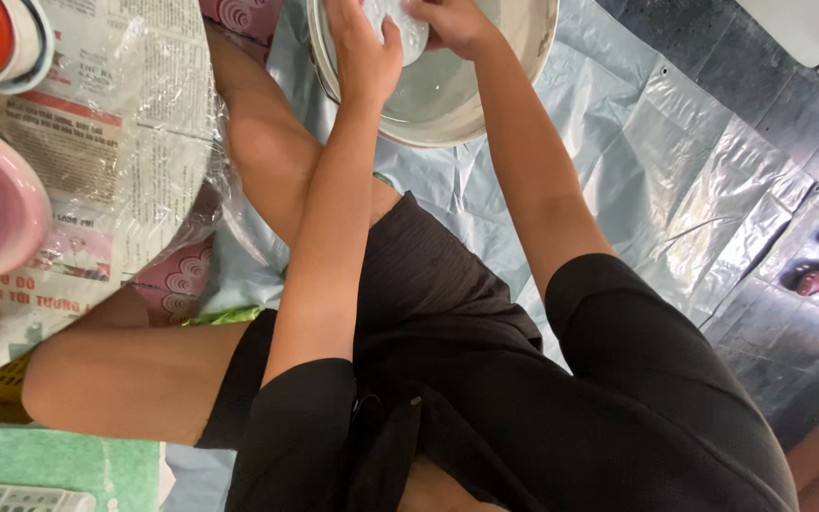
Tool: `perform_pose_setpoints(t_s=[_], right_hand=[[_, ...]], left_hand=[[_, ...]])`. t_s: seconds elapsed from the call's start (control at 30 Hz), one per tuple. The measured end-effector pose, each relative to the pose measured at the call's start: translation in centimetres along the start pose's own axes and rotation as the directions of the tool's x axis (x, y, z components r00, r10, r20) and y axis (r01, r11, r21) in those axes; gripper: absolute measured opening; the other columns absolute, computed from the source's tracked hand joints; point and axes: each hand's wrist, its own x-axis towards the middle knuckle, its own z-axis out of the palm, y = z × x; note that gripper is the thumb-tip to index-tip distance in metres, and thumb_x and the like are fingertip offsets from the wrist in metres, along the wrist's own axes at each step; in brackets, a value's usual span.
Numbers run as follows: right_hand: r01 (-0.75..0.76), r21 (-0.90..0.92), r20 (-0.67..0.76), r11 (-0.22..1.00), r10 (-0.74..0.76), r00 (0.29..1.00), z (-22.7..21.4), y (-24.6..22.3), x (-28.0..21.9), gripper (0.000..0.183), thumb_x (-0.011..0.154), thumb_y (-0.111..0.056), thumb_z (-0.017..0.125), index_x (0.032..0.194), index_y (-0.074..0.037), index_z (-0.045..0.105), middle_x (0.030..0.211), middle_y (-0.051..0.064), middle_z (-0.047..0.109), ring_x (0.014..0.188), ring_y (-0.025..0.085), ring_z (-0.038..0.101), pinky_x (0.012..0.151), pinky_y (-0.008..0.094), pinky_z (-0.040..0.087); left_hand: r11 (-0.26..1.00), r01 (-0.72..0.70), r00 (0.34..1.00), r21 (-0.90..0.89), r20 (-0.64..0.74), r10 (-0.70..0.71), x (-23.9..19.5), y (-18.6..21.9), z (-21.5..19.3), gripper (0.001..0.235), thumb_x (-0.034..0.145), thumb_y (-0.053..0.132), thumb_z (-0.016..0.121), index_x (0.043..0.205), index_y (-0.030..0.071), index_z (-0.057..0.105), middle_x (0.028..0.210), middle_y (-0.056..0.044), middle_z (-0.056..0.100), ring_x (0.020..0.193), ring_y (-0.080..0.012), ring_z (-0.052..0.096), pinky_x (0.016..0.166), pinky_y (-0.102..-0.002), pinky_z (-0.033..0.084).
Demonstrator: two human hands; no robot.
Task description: The person washes various ceramic dishes, including bowls, plates, and cups, by hand in a white bucket of water. They rinse each item and place it on a nearby table covered with plastic and newspaper.
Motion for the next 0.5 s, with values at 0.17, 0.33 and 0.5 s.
perform_pose_setpoints(t_s=[0.17, 0.33, 0.5], right_hand=[[0.255, -0.024, -0.080, 0.967, -0.256, 0.963, 0.1, -0.6, -0.8, 0.026, 0.104, -0.017, 0.068, 0.120, 0.003, 0.064, 0.108, 0.008, 0.071, 0.094, 0.021, 0.074, 0.080, 0.041, 0.065], [0.227, -0.062, -0.207, 0.972, -0.235, 0.950, 0.4, 0.1, -1.0, 0.022, 0.105, -0.013, 0.066, 0.113, 0.008, 0.067, 0.096, 0.008, 0.068, 0.082, 0.019, 0.065, 0.067, 0.039, 0.051], [0.214, 0.304, 0.038, 0.928, -0.236, 0.971, 0.4, -2.3, -2.6, 0.024, 0.098, -0.010, 0.069, 0.118, 0.002, 0.063, 0.107, 0.007, 0.073, 0.096, 0.019, 0.074, 0.086, 0.038, 0.063]], left_hand=[[0.997, 0.064, 0.998, 0.039, 0.003, -0.064, 0.7, 0.8, -0.1, 0.056, 0.089, 0.019, 0.074, 0.132, 0.001, 0.043, 0.117, -0.028, 0.062, 0.112, -0.0479, 0.058, 0.097, -0.054, 0.047], [0.963, 0.254, 0.930, 0.091, 0.251, -0.269, 0.9, 1.9, -0.7, 0.024, 0.119, 0.030, 0.060, 0.136, 0.014, 0.055, 0.093, -0.022, 0.078, 0.091, -0.0460, 0.071, 0.087, -0.060, 0.051], [0.895, 0.350, 0.898, -0.278, 0.371, -0.237, 1.2, 2.7, -2.0, 0.045, 0.101, 0.020, 0.058, 0.140, 0.008, 0.040, 0.103, -0.024, 0.075, 0.080, -0.0427, 0.077, 0.076, -0.052, 0.058]])
